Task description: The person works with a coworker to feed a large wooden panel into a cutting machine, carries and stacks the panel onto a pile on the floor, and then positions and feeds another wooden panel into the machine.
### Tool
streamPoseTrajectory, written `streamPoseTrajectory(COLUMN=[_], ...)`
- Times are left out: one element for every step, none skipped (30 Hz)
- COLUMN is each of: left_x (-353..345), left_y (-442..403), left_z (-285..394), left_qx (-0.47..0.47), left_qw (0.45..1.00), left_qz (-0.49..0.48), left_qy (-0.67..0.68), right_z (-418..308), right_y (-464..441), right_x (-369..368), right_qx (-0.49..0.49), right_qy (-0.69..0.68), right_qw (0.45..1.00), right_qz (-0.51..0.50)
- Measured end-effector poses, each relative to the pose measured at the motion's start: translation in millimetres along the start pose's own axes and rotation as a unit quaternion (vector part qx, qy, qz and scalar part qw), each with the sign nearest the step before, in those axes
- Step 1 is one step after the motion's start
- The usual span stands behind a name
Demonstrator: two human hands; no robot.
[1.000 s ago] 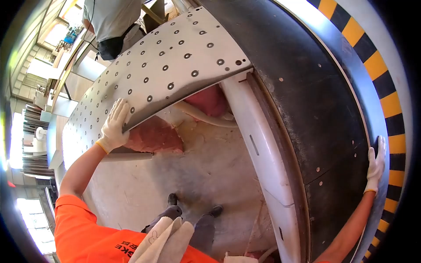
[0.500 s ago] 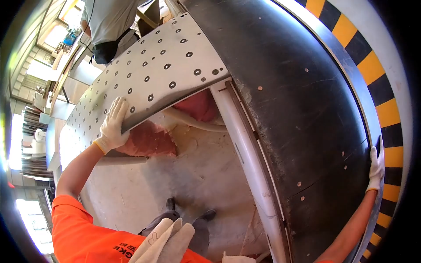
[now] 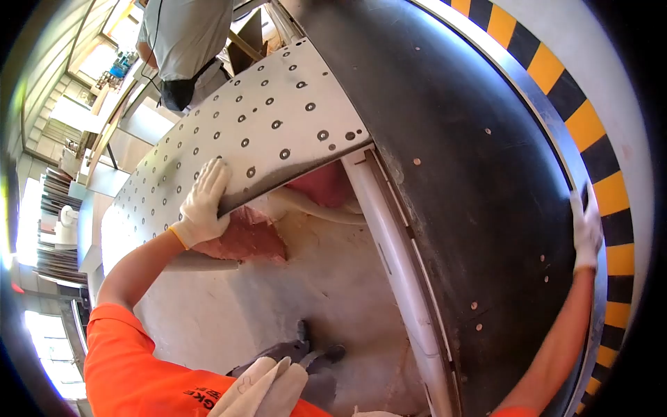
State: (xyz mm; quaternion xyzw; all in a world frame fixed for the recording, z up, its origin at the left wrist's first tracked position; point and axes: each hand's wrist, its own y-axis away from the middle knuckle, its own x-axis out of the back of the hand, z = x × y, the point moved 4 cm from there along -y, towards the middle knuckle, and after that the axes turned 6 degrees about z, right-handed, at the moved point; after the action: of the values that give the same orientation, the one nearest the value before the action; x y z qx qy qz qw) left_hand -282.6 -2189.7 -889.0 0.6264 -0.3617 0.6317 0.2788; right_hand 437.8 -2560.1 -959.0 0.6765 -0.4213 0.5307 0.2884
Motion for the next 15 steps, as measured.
streamPoseTrajectory(left_x=[1,3,5,4,2,4,9,16,23,24,23,19,15,16,25], left_y=[-7,-14,-22,-29,-32,-33,-31,-30,-29,-29,-26,-27,-29,-32,-32], left_z=[3,6,6,5,-1,-7,-13,-15,-17,-16,-15,-15,-16,-16,-17], left_qx=[0.0,-0.001,-0.001,0.005,0.003,0.0,-0.002,-0.005,-0.001,0.003,0.006,0.004,0.001,-0.001,-0.005], left_qw=[1.0,1.0,1.0,1.0,1.0,0.999,0.999,0.999,0.999,0.999,0.998,0.998,0.998,0.998,0.999], left_qz=[-0.004,-0.007,-0.011,-0.011,-0.017,-0.023,-0.029,-0.024,-0.018,-0.013,-0.023,-0.02,-0.02,-0.019,-0.007], left_qy=[0.003,0.006,0.009,0.01,0.019,0.027,0.036,0.032,0.04,0.048,0.059,0.056,0.054,0.053,0.049], right_z=[-33,19,9,-1,-11,-10,-15,-17,-12,-18,-19,-8,-20,-36,-25], right_y=[-10,-75,-76,-69,-62,-68,-63,-63,-64,-63,-56,-60,-56,-53,-51], right_x=[2,-55,-56,-46,-37,-42,-39,-38,-37,-32,-34,-41,-33,-25,-26], right_qx=[-0.016,0.089,0.068,0.047,0.027,0.04,0.025,0.031,0.037,0.044,0.081,0.014,-0.053,-0.035,-0.035], right_qy=[0.0,-0.025,-0.051,-0.069,-0.088,-0.067,-0.085,-0.06,-0.034,-0.008,-0.017,-0.046,-0.072,-0.081,-0.053], right_qw=[1.0,0.995,0.996,0.996,0.996,0.997,0.996,0.998,0.999,0.998,0.995,0.999,0.995,0.995,0.997], right_qz=[-0.013,0.028,0.016,0.001,-0.013,-0.005,-0.017,0.0,0.017,0.037,0.062,0.013,-0.037,-0.039,-0.036])
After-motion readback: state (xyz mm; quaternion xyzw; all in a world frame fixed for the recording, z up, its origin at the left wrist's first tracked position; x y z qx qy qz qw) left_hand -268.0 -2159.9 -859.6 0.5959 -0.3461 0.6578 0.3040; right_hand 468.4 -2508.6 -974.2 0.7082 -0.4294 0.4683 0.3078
